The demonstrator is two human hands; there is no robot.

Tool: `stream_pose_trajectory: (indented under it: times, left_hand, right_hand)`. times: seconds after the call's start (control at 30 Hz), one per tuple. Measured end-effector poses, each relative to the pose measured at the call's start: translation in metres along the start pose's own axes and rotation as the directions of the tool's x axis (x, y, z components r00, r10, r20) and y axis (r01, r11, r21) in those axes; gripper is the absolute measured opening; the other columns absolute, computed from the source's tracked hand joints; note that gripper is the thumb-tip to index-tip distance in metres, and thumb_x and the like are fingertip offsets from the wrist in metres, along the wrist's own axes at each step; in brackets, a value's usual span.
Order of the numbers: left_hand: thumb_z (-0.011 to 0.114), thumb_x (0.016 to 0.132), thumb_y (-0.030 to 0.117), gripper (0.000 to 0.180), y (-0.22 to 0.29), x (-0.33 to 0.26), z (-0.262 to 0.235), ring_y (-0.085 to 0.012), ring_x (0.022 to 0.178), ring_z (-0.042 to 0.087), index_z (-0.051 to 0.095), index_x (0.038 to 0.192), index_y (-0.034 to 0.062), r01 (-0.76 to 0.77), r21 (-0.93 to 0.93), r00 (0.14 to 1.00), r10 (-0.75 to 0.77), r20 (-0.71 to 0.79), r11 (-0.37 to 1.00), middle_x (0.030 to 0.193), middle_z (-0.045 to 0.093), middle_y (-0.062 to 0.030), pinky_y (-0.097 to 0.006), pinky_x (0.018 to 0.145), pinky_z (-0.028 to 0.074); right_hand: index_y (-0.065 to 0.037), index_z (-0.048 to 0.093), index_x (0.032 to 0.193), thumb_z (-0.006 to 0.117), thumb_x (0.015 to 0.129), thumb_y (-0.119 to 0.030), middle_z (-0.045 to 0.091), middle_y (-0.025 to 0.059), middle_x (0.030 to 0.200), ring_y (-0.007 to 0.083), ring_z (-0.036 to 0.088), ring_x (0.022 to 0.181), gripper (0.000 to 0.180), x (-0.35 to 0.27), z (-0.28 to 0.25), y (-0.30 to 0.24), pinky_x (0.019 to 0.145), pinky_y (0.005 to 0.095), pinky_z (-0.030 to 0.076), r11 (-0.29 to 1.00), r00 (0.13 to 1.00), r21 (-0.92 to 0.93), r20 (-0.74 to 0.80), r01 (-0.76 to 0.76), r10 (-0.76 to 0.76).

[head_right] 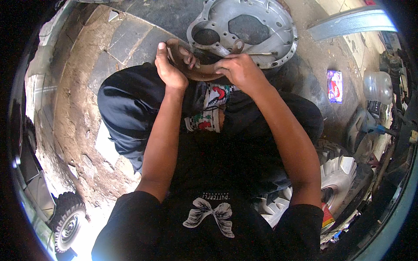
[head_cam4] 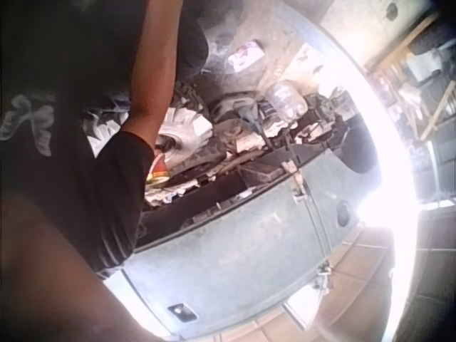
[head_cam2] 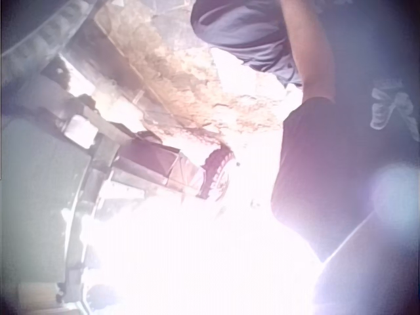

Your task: The person sits on the floor and cleans a curved brake shoe with a small white block, then fits it into a brake drum housing. The person repeatedly adjusts the shoe and housing, aligning and seating the components by hand.

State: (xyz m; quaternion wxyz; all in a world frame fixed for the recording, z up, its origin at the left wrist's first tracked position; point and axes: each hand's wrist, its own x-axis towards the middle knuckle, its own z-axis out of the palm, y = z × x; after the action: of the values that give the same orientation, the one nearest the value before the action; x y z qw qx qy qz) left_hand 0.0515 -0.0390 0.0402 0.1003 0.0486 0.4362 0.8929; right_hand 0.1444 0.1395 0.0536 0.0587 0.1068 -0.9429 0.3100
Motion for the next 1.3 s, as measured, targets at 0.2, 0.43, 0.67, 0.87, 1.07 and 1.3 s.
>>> stream_pose_trajectory:
  times: [0.2, 0.43, 0.67, 0.87, 1.07, 1.3]
  left_hand:
    - [0.041, 0.108, 0.049, 0.059, -0.004, 0.002, -0.005, -0.0198, 0.052, 0.053, 0.061, 0.088, -0.0024, 0.021, -0.051, 1.000, -0.022, -0.019, 0.998, 0.062, 0.055, -0.0089, -0.033, 0.046, 0.043]
    - [0.040, 0.109, 0.048, 0.058, -0.002, 0.002, -0.004, -0.0213, 0.051, 0.053, 0.060, 0.088, -0.0027, 0.031, -0.025, 0.998, -0.032, -0.050, 0.999, 0.062, 0.054, -0.0096, -0.034, 0.046, 0.045]
    - [0.039, 0.108, 0.048, 0.058, -0.004, -0.002, -0.004, -0.0216, 0.050, 0.052, 0.060, 0.089, -0.0023, 0.011, 0.005, 1.000, -0.011, 0.004, 1.000, 0.063, 0.055, -0.0106, -0.035, 0.047, 0.046]
    - [0.042, 0.107, 0.049, 0.056, -0.008, 0.003, -0.008, -0.0215, 0.055, 0.053, 0.062, 0.099, -0.0019, 0.067, -0.084, 0.989, -0.078, -0.129, 0.994, 0.069, 0.057, -0.0108, -0.036, 0.049, 0.046]
    - [0.046, 0.106, 0.051, 0.056, 0.000, -0.006, -0.003, -0.0230, 0.060, 0.059, 0.062, 0.093, -0.0008, 0.067, -0.031, 0.990, -0.070, -0.126, 0.997, 0.072, 0.060, -0.0111, -0.037, 0.055, 0.050]
    - [0.046, 0.108, 0.051, 0.055, -0.007, 0.001, -0.013, -0.0169, 0.082, 0.055, 0.061, 0.088, 0.0015, -0.006, 0.034, 0.999, 0.008, -0.052, 0.999, 0.085, 0.060, -0.0061, -0.031, 0.078, 0.043]
  right_hand:
    - [-0.004, 0.075, 0.098, 0.076, 0.085, -0.008, 0.074, 0.0151, 0.094, 0.0359, 0.071, 0.087, 0.014, 0.000, -0.001, 0.001, 0.077, 0.0420, 0.057, 1.000, 0.999, -0.006, -0.033, 0.015, -0.015]
    - [-0.003, 0.076, 0.096, 0.076, 0.086, -0.010, 0.075, 0.0156, 0.090, 0.0361, 0.072, 0.086, 0.012, 0.000, 0.004, -0.015, 0.076, 0.0420, 0.056, 0.996, 0.997, 0.080, -0.055, -0.044, 0.048]
    - [-0.002, 0.075, 0.097, 0.076, 0.087, -0.010, 0.075, 0.0157, 0.092, 0.0352, 0.073, 0.085, 0.013, 0.001, 0.005, -0.010, 0.076, 0.0399, 0.058, 0.999, 0.998, 0.031, -0.038, -0.042, 0.044]
    - [-0.001, 0.076, 0.098, 0.078, 0.086, -0.012, 0.076, 0.0170, 0.093, 0.0336, 0.075, 0.086, 0.016, 0.012, 0.023, -0.045, 0.076, 0.0377, 0.058, 0.980, 0.972, 0.178, -0.203, -0.085, 0.121]
    - [-0.001, 0.077, 0.097, 0.078, 0.087, -0.014, 0.076, 0.0169, 0.091, 0.0335, 0.075, 0.084, 0.016, 0.010, 0.022, -0.036, 0.075, 0.0380, 0.057, 0.988, 0.983, 0.140, -0.159, -0.070, 0.092]
    - [-0.002, 0.077, 0.097, 0.079, 0.086, -0.014, 0.077, 0.0162, 0.090, 0.0321, 0.075, 0.081, 0.017, 0.020, 0.028, -0.054, 0.073, 0.0375, 0.057, 0.951, 0.959, 0.271, -0.194, -0.148, 0.205]
